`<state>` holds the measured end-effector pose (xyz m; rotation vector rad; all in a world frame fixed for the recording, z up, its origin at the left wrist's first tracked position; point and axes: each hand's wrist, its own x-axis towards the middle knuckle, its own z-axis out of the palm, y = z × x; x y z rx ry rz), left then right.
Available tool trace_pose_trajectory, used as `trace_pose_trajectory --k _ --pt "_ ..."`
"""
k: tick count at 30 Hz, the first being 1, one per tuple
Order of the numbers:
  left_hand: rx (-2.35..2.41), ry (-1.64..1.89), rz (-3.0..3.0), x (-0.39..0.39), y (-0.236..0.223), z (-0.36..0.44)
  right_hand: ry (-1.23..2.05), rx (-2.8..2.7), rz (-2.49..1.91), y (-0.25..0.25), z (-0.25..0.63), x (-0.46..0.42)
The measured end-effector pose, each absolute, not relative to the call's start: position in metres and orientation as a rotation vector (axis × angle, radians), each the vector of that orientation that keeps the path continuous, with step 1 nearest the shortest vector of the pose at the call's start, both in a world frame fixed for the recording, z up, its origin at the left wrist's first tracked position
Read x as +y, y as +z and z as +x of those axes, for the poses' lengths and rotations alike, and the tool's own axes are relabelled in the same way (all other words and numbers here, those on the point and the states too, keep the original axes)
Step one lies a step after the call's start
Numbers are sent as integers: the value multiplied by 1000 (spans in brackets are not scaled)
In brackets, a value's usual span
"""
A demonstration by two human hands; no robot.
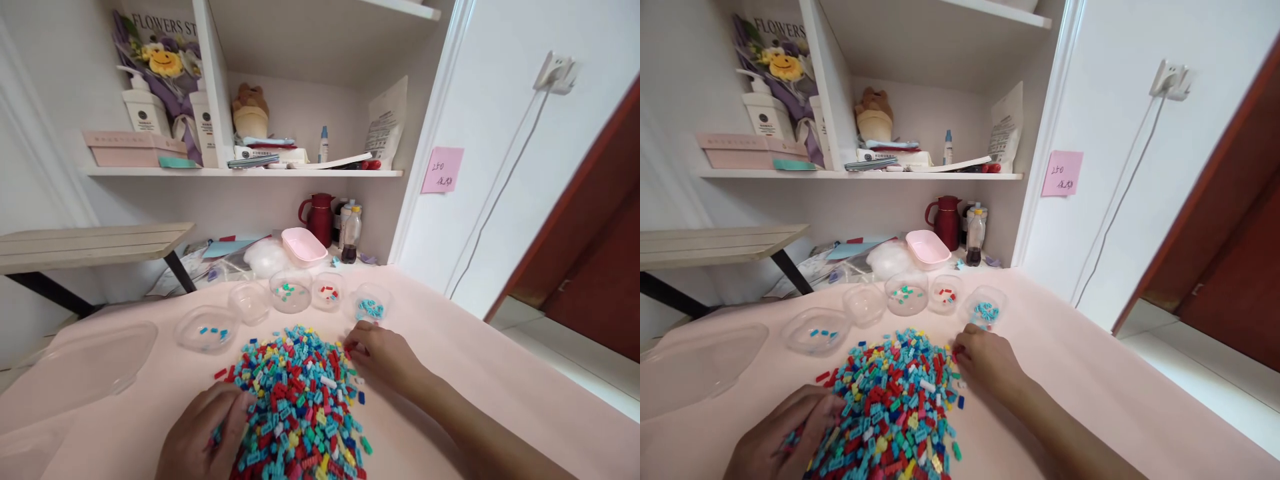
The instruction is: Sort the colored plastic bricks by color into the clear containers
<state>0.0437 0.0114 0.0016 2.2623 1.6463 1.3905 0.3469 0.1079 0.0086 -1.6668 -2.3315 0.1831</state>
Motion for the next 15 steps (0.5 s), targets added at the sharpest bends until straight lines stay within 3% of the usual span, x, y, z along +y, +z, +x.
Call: trace_pose_trajectory --k 7,15 --pt "1882 1408 1968 19 -1 53 204 -2334 -1657 7 345 108" --pt "1864 1317 1796 25 -10 47 481 -2176 -1596 8 353 114"
